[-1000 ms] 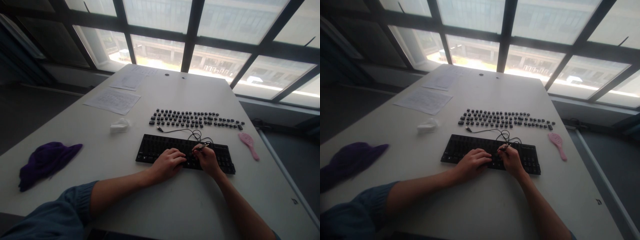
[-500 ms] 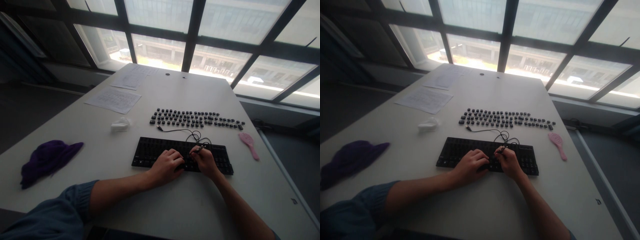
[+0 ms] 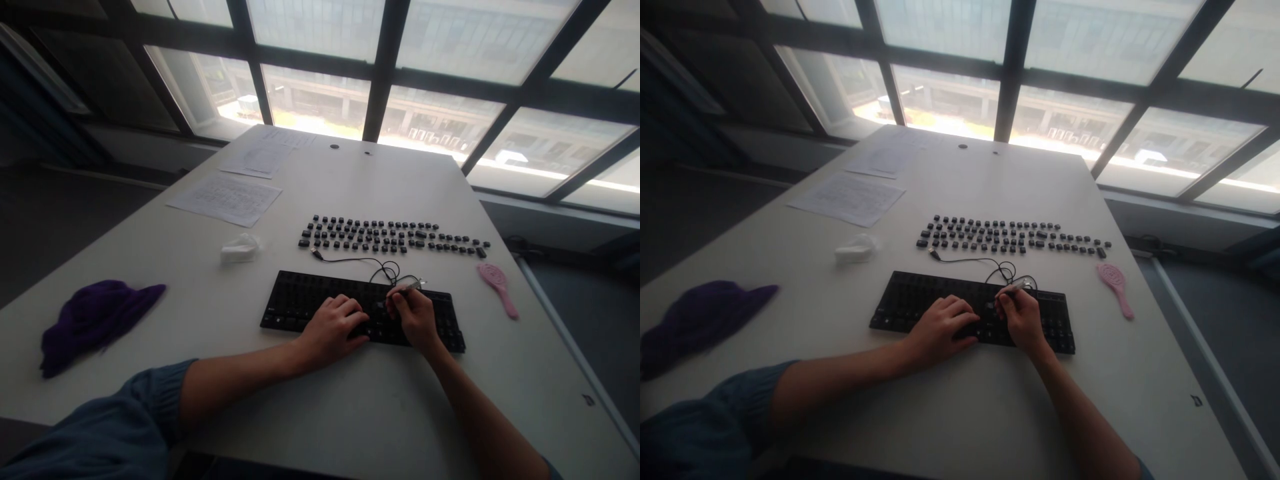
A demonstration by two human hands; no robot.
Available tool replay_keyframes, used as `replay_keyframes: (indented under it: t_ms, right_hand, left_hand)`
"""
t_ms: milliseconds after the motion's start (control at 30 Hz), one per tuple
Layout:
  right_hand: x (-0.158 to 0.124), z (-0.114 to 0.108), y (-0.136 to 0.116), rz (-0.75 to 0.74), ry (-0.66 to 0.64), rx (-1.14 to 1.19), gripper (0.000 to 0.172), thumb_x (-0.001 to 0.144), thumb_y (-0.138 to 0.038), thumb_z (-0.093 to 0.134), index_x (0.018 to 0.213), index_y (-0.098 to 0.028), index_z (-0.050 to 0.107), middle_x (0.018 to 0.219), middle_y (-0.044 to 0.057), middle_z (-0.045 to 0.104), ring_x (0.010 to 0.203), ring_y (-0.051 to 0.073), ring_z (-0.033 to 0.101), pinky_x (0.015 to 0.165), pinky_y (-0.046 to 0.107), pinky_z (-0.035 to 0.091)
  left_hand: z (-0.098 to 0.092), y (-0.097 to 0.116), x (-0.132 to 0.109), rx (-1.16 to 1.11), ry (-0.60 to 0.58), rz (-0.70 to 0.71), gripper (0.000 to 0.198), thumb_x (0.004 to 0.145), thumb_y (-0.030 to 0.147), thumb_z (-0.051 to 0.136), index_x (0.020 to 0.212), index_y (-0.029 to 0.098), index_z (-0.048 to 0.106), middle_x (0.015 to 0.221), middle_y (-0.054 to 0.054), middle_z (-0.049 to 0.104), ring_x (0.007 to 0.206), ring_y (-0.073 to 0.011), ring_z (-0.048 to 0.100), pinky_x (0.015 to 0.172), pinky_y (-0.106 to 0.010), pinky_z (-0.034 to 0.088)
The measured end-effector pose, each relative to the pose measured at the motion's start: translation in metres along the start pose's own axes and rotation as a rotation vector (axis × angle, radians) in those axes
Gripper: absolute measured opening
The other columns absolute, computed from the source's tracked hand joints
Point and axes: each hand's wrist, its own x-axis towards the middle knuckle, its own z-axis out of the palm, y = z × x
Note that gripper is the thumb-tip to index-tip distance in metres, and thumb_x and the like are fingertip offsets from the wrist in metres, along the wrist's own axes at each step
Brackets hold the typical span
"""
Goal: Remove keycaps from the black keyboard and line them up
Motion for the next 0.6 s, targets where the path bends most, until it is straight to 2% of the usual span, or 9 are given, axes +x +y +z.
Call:
replay_keyframes:
  t_ms: [167,233,300,433,600]
  right_hand:
    - [-0.007,0.003,-0.008,-0.075,-0.104,-0.001,0.020,0.095,-0.035,0.057,0.087,-0.019,0.065,0.071,0.002,0.061,0.056,0.014,0.055,0.050,0.026,0.046]
    - [-0.010,0.005,-0.012,-0.120,-0.157,-0.012,0.020,0.096,-0.035,0.056,0.086,-0.020,0.065,0.073,0.003,0.061,0.057,0.014,0.055,0.053,0.028,0.046]
    - [-0.013,0.008,-0.014,-0.162,-0.207,-0.028,0.021,0.096,-0.035,0.056,0.085,-0.020,0.066,0.074,0.003,0.061,0.058,0.015,0.055,0.055,0.029,0.047]
    - [-0.015,0.010,-0.016,-0.237,-0.260,-0.021,0.018,0.096,-0.031,0.056,0.087,-0.020,0.066,0.077,0.003,0.062,0.060,0.014,0.056,0.057,0.028,0.047]
    - [-0.013,0.009,-0.016,-0.343,-0.285,0.001,0.013,0.096,-0.023,0.056,0.091,-0.020,0.067,0.078,0.003,0.062,0.063,0.014,0.057,0.059,0.028,0.047]
  left_hand:
    - [-0.007,0.006,0.003,-0.066,0.059,-0.055,0.042,0.085,0.037,0.073,0.121,0.018,0.058,0.116,-0.008,0.066,0.107,-0.0266,0.058,0.089,-0.041,0.045]
    - [-0.009,0.008,0.004,-0.104,0.095,-0.036,0.046,0.087,0.035,0.071,0.127,0.018,0.055,0.120,-0.009,0.065,0.110,-0.0269,0.057,0.092,-0.042,0.046]
    - [-0.009,0.008,0.004,-0.181,0.115,0.005,0.041,0.091,0.029,0.066,0.129,0.019,0.056,0.118,-0.009,0.067,0.108,-0.0249,0.059,0.093,-0.041,0.048]
    - [-0.004,0.005,0.005,-0.395,0.132,0.010,0.026,0.096,0.020,0.055,0.120,0.018,0.065,0.106,-0.009,0.069,0.096,-0.0189,0.064,0.087,-0.033,0.053]
    - [-0.008,0.000,0.010,-0.617,0.078,-0.116,0.017,0.091,0.022,0.065,0.105,0.018,0.074,0.099,-0.006,0.073,0.090,-0.0174,0.068,0.084,-0.028,0.053]
